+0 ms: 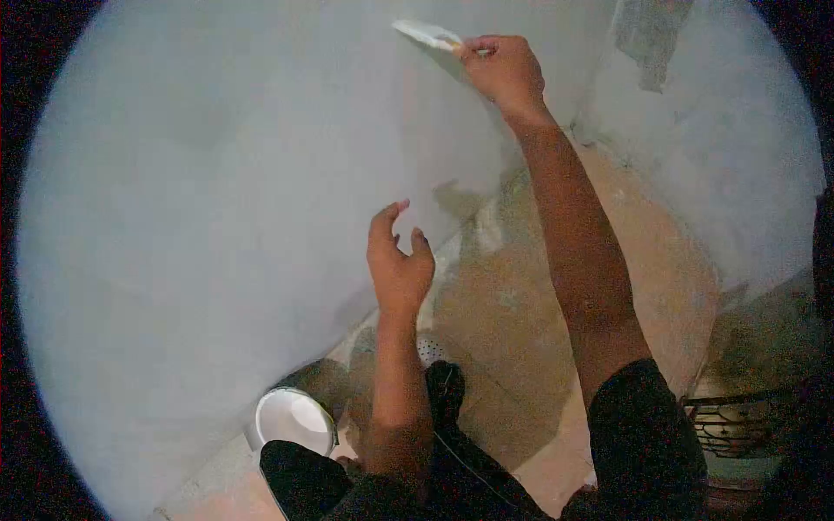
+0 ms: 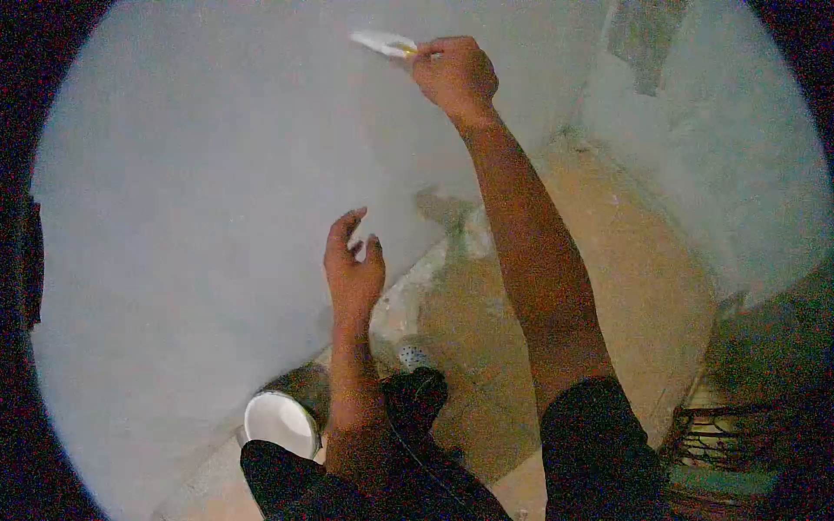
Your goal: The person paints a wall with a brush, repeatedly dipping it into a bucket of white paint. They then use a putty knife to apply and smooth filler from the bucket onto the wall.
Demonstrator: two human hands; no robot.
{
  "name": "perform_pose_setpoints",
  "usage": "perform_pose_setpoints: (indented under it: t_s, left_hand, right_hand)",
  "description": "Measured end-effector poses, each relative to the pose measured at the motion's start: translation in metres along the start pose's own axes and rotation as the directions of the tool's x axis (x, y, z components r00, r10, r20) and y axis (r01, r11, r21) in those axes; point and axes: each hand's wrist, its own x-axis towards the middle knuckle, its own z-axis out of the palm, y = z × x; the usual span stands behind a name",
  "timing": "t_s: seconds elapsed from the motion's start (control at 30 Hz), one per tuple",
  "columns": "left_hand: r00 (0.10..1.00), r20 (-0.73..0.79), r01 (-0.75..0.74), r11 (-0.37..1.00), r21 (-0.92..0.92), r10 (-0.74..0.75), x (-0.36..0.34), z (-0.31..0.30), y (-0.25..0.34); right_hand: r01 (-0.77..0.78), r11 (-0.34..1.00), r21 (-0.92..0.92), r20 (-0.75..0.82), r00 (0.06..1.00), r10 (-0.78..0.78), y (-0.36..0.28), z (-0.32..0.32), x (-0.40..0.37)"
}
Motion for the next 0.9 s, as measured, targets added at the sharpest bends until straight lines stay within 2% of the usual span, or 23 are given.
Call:
perform_pose_setpoints:
  t_s: [0.07, 0.1, 0.17, 0.23, 0.3, 0.37, 0.43, 0.47, 0.53, 0.57, 0.63, 0.7, 0.77, 0.83, 0.87, 0.9]
  left_hand:
    - [1.000, -0.010, -0.003, 1.000, -0.009, 0.003, -0.020, 0.019, -0.010]
    - [1.000, -0.030, -0.009, 1.000, -0.004, 0.009, -0.027, 0.026, -0.014]
    - [1.000, -0.015, -0.025, 0.999, 0.023, 0.025, -0.040, 0.031, -0.024]
    - [0.999, 0.026, -0.045, 0.998, 0.049, 0.043, -0.045, 0.029, -0.037]
    - [0.996, 0.014, -0.088, 0.993, 0.074, 0.087, -0.050, 0.026, -0.044]
    - [0.990, 0.036, -0.142, 0.984, 0.110, 0.139, -0.050, 0.022, -0.052]
    - [0.990, 0.051, -0.136, 0.985, 0.101, 0.131, -0.048, 0.022, -0.054]
    - [0.988, 0.067, -0.148, 0.984, 0.099, 0.142, -0.046, 0.020, -0.051]
    - [0.981, 0.104, -0.172, 0.980, 0.103, 0.161, -0.044, 0.017, -0.045]
    - [0.982, 0.104, -0.170, 0.980, 0.104, 0.159, -0.044, 0.016, -0.044]
    - [0.974, 0.121, -0.204, 0.975, 0.093, 0.192, -0.043, 0.016, -0.043]
    - [0.973, 0.143, -0.192, 0.979, 0.071, 0.181, -0.038, 0.009, -0.040]
    - [0.977, 0.135, -0.177, 0.981, 0.075, 0.166, -0.037, 0.008, -0.040]
    - [0.978, 0.129, -0.173, 0.983, 0.062, 0.164, -0.036, 0.011, -0.041]
    - [0.980, 0.116, -0.170, 0.984, 0.049, 0.164, -0.036, 0.012, -0.042]
    - [0.980, 0.115, -0.170, 0.984, 0.047, 0.164, -0.035, 0.013, -0.039]
  right_hand:
    - [0.019, 0.987, 0.163, -0.074, 0.997, -0.007, -0.007, -0.007, -0.007]
    - [0.019, 0.987, 0.157, -0.071, 0.997, -0.008, 0.001, 0.001, -0.011]
    - [0.159, 0.982, 0.097, -0.022, 0.987, -0.158, 0.036, 0.039, -0.033]
    - [0.127, 0.984, 0.122, 0.082, 0.987, -0.138, 0.061, 0.069, -0.072]
    - [0.054, 0.947, 0.317, 0.023, 0.998, -0.065, 0.106, 0.115, -0.123]
    - [-0.120, 0.965, 0.233, 0.217, 0.974, 0.069, 0.140, 0.134, -0.168]
    - [-0.143, 0.986, 0.084, 0.384, 0.918, 0.101, 0.170, 0.149, -0.201]
    - [-0.150, 0.985, 0.086, 0.387, 0.916, 0.105, 0.178, 0.151, -0.206]
    - [0.035, 0.959, -0.281, 0.434, 0.896, 0.095, 0.183, 0.149, -0.210]
    - [0.034, 0.959, -0.281, 0.435, 0.895, 0.095, 0.184, 0.150, -0.204]
    - [-0.056, 0.960, -0.274, 0.303, 0.942, 0.142, 0.159, 0.134, -0.163]
    - [0.041, 0.969, -0.245, 0.145, 0.989, -0.005, 0.132, 0.103, -0.119]
    - [-0.185, 0.937, -0.296, 0.043, 0.977, 0.207, 0.074, 0.063, -0.068]
    - [-0.103, 0.992, 0.068, -0.182, 0.977, 0.113, 0.074, 0.042, -0.040]
    - [-0.102, 0.993, 0.066, -0.183, 0.977, 0.113, 0.076, 0.040, -0.029]
    - [0.068, 0.978, 0.198, -0.289, 0.957, -0.008, 0.079, 0.040, -0.018]
